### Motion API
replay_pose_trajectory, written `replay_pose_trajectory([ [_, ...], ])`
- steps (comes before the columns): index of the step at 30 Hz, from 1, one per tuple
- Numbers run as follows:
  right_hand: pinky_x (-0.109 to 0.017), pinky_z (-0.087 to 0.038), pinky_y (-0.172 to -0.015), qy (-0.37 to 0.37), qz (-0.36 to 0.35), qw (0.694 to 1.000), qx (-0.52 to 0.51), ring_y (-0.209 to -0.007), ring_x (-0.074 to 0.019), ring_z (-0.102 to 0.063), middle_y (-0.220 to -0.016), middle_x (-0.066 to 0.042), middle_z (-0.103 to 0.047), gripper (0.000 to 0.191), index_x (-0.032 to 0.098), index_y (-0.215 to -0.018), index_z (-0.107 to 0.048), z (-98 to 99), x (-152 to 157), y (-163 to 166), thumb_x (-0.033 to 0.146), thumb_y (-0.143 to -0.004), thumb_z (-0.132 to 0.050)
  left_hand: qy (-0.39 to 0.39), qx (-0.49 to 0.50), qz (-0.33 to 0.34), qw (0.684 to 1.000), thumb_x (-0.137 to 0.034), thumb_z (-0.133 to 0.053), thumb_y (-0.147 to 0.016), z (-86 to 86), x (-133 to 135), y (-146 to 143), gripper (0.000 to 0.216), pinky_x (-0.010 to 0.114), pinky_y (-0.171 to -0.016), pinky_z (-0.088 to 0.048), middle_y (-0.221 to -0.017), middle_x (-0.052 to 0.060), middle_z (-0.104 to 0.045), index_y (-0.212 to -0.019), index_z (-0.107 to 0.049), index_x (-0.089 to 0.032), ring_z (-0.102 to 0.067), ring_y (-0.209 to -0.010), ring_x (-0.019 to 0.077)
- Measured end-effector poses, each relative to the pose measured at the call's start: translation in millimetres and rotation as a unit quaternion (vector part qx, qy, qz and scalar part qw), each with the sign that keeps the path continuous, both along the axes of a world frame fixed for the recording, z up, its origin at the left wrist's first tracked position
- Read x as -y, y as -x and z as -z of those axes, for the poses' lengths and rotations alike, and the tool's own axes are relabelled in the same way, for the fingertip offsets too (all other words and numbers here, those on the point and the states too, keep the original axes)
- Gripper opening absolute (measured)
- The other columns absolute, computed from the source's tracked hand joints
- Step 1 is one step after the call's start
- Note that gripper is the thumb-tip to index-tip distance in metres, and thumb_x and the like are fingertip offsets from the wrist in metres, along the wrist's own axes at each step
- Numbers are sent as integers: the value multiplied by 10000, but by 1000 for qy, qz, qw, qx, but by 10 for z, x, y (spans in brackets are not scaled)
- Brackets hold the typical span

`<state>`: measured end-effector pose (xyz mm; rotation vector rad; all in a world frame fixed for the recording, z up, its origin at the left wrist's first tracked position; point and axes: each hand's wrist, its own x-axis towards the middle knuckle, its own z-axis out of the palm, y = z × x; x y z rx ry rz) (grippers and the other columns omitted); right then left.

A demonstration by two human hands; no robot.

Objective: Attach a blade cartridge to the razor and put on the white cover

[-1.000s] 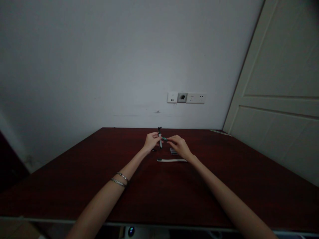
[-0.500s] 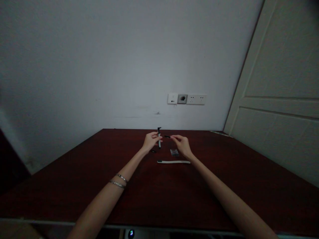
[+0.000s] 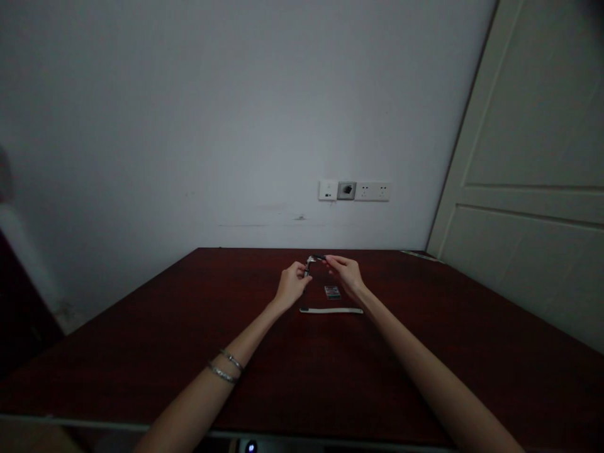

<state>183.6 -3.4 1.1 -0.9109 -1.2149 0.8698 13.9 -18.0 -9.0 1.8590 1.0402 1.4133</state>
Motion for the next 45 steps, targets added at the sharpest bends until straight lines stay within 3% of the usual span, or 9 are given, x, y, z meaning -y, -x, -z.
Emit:
replay_pose_trajectory([
  [5,-245,-460,-513,-4,-6,1000,1,-687,-183,-623,-782,-90,-705,366,126,-816,-709,15,21,-11,425,-607,-690,-42,-54,-35,997,-159,-633,-701,71,55,-66,196,271,-690,-480,-825,77,-692,-896,-639,-149,-648,-740,182],
  [11,-247,-462,-536,-22,-22,999,10,-708,-185,-619,-780,-83,-700,352,132,-829,-708,10,46,6,417,-625,-680,-70,-87,-50,992,-235,-654,-705,110,117,-125,180,256,-648,-465,-767,61,-689,-867,-649,-156,-634,-682,174],
  [28,-264,-479,-558,-50,-26,995,88,-622,-156,-595,-821,-79,-699,351,147,-835,-709,-144,189,32,444,-661,-639,-21,-55,-49,997,-259,-683,-670,74,217,-145,159,242,-623,-458,-716,35,-681,-794,-621,-180,-634,-680,174],
  [45,-261,-480,-552,-72,-25,991,106,-581,-138,-572,-801,-70,-686,334,135,-820,-687,-173,198,52,434,-686,-619,-62,-96,-68,991,-284,-662,-698,118,185,-140,177,235,-605,-439,-707,36,-671,-817,-612,-162,-621,-644,159],
])
